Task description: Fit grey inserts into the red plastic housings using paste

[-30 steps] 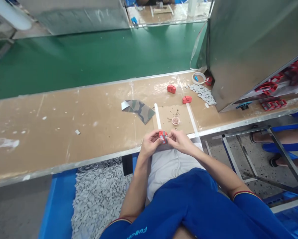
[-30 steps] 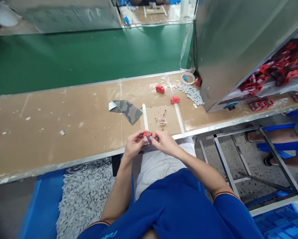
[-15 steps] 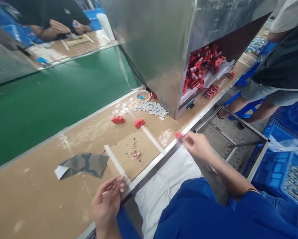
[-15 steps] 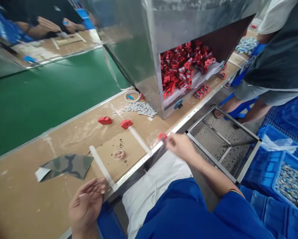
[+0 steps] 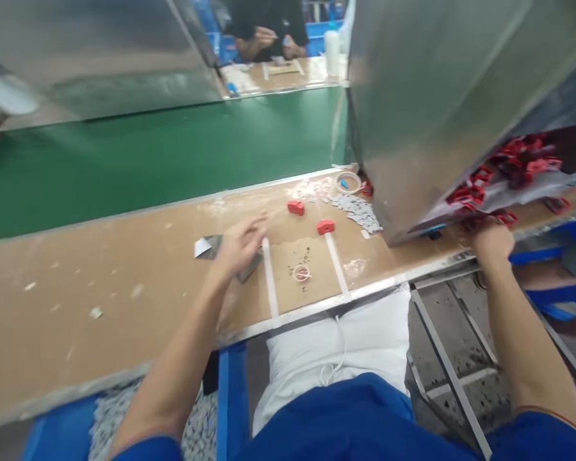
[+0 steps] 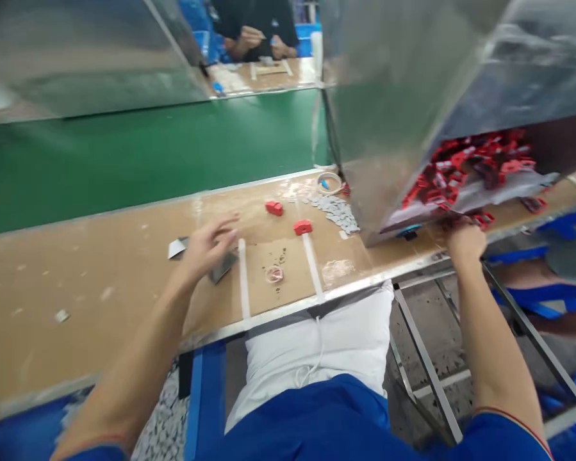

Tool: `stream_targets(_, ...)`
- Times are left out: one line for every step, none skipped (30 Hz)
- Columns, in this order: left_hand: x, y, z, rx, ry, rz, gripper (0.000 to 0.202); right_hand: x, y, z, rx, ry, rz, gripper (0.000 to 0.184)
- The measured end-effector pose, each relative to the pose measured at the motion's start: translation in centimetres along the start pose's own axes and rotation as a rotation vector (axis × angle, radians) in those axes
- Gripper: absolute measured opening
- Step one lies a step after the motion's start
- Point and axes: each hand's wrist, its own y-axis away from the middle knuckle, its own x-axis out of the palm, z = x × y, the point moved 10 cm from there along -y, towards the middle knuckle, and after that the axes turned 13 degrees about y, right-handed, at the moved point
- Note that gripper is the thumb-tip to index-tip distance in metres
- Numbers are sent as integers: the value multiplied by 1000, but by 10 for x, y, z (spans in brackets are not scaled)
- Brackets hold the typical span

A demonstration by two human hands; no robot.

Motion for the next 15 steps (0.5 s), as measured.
stream_targets(10, -20, 4, 0, -17, 18, 40, 2, -1, -6, 44, 47, 12, 15)
stream_targets(21, -38, 8, 0, -34, 35, 44, 3, -1, -10, 77, 83, 15, 14)
stream_targets(38, -54, 13, -3, -54, 87, 43, 1, 2, -14, 116, 120, 14, 18)
stream_targets(61, -67, 20, -9, -116, 205, 38, -1, 9, -15, 146, 148, 7, 25)
stream_targets(83, -76, 27, -23, -180, 317, 33, -5, 18, -16, 163, 170, 1, 31)
stream_targets(97, -83, 34, -45, -228, 380, 27, -9, 30, -14, 163, 186, -3, 34)
stream_targets(103, -89, 40, -69, -240, 377, 19, -14, 45, -11, 145, 192, -7, 35)
stream_targets(104, -92, 44, -84, -254, 371, 16, -19, 63, -6, 105, 178, -8, 32)
stream_targets(101, -92, 47, -95, -247, 342, 13, -23, 82, 2, 47, 142, -11, 30)
stream_targets(93, -90, 48, -99, -199, 301, 11, -27, 104, 11, -15, 76, -15, 27)
stream_targets(82, -83, 47, -102, -102, 258, 8, -30, 126, 23, -86, -19, -5, 26)
stream_targets(71, -72, 46, -113, 51, 216, 5, -29, 148, 36, -150, -124, 29, 26)
stream_targets(59, -58, 46, -135, 248, 175, 9, -26, 169, 50, -190, -239, 77, 28)
stream_targets(49, -40, 44, -170, 468, 135, 20, -20, 188, 67, -230, -355, 150, 31)
stream_targets(41, -19, 43, -219, 674, 100, 34, -13, 205, 87, -264, -459, 225, 33)
